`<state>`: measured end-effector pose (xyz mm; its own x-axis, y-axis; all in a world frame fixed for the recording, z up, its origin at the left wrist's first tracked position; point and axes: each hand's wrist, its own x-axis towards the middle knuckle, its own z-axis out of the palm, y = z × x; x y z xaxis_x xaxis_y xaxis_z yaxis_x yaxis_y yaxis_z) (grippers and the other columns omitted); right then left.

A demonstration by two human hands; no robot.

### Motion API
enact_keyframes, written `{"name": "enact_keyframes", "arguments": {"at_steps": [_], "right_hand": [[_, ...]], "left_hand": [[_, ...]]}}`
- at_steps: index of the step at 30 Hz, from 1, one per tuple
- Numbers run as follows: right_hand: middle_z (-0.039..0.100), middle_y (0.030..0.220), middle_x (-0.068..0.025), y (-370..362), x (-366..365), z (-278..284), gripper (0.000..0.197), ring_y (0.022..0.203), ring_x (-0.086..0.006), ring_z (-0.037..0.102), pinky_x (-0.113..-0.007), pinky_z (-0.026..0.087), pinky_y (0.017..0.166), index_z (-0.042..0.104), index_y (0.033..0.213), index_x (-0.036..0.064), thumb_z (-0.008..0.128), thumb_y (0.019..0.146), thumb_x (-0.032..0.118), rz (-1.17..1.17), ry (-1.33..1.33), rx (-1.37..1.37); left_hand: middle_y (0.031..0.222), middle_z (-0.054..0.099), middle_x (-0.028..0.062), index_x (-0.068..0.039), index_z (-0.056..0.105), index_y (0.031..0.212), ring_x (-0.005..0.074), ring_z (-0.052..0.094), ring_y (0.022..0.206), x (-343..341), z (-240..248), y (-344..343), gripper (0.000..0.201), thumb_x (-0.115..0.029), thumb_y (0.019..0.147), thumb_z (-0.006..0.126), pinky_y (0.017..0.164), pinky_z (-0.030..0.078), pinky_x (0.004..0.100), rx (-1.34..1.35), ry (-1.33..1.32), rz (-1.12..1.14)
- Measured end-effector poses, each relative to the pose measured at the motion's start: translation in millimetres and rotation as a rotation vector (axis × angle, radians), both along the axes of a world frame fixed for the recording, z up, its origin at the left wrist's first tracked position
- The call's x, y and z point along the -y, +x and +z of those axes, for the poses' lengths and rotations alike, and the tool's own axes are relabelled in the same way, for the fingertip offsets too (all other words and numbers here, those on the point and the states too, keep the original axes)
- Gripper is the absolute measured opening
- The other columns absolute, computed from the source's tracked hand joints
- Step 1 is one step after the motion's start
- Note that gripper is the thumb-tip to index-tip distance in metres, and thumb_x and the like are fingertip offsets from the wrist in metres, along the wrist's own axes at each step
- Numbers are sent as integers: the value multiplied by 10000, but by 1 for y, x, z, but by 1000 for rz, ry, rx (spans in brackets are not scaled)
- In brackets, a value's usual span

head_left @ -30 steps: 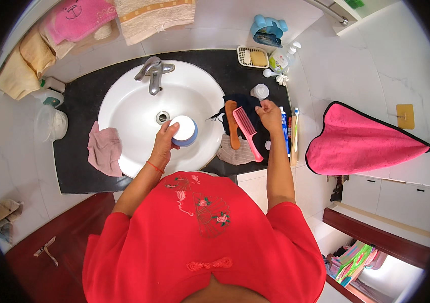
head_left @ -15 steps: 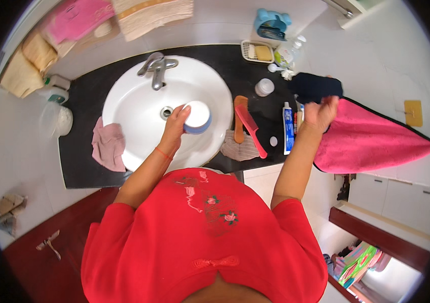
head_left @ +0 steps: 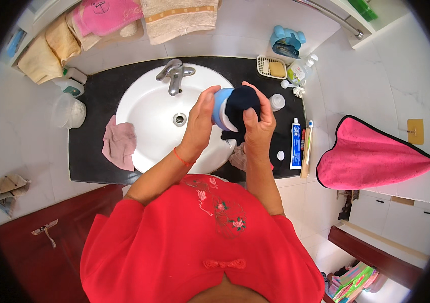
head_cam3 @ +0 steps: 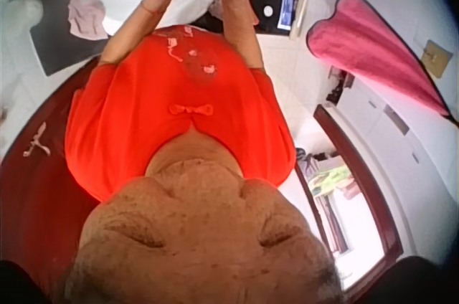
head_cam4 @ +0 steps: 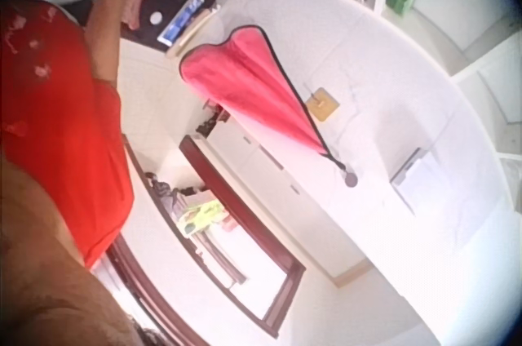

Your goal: The person wipes down several toiletry bottles and a comb with a cloth, then places them back onto a bathroom shelf.

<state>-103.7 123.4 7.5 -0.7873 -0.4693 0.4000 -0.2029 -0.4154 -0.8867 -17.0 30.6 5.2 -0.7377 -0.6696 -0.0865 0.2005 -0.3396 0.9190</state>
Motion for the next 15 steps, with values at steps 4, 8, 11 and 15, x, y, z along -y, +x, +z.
{"name": "enact_keyframes", "arguments": {"at_steps": [4, 8, 11, 15], "right_hand": [[578, 1152, -191, -2, -6, 15, 532, 1055, -245, 559, -347, 417, 939, 519, 1163, -11, 623, 826, 386, 143, -87, 224], [562, 1169, -223, 3, -5, 5, 411, 1061, -278, 557, -381, 417, 947, 511, 1164, -11, 513, 895, 299, 131, -178, 442], [561, 1177, -217, 4, -11, 2, 419, 1070, -274, 555, -375, 411, 956, 480, 1191, -12, 405, 942, 317, 160, -220, 436], [533, 1219, -212, 4, -15, 8, 405, 1128, -275, 518, -380, 363, 1004, 475, 1195, -18, 350, 953, 282, 217, -401, 476]], "left_hand": [[1131, 539, 116, -15, 421, 1274, 166, 548, 1009, -5, 20, 16, 489, -363, 931, 443, 839, 456, 262, -32, 4, -42], [1113, 527, 107, -1, 394, 1284, 166, 507, 1009, -15, 21, 6, 645, -500, 883, 466, 890, 405, 301, -67, 81, -44], [1147, 533, 112, -30, 425, 1265, 198, 524, 1053, -9, 12, 4, 568, -455, 889, 461, 913, 417, 344, -115, 376, -150], [1167, 539, 117, -44, 473, 1217, 219, 543, 1057, -10, 17, 5, 506, -432, 892, 453, 914, 429, 365, -160, 592, -172]]}}
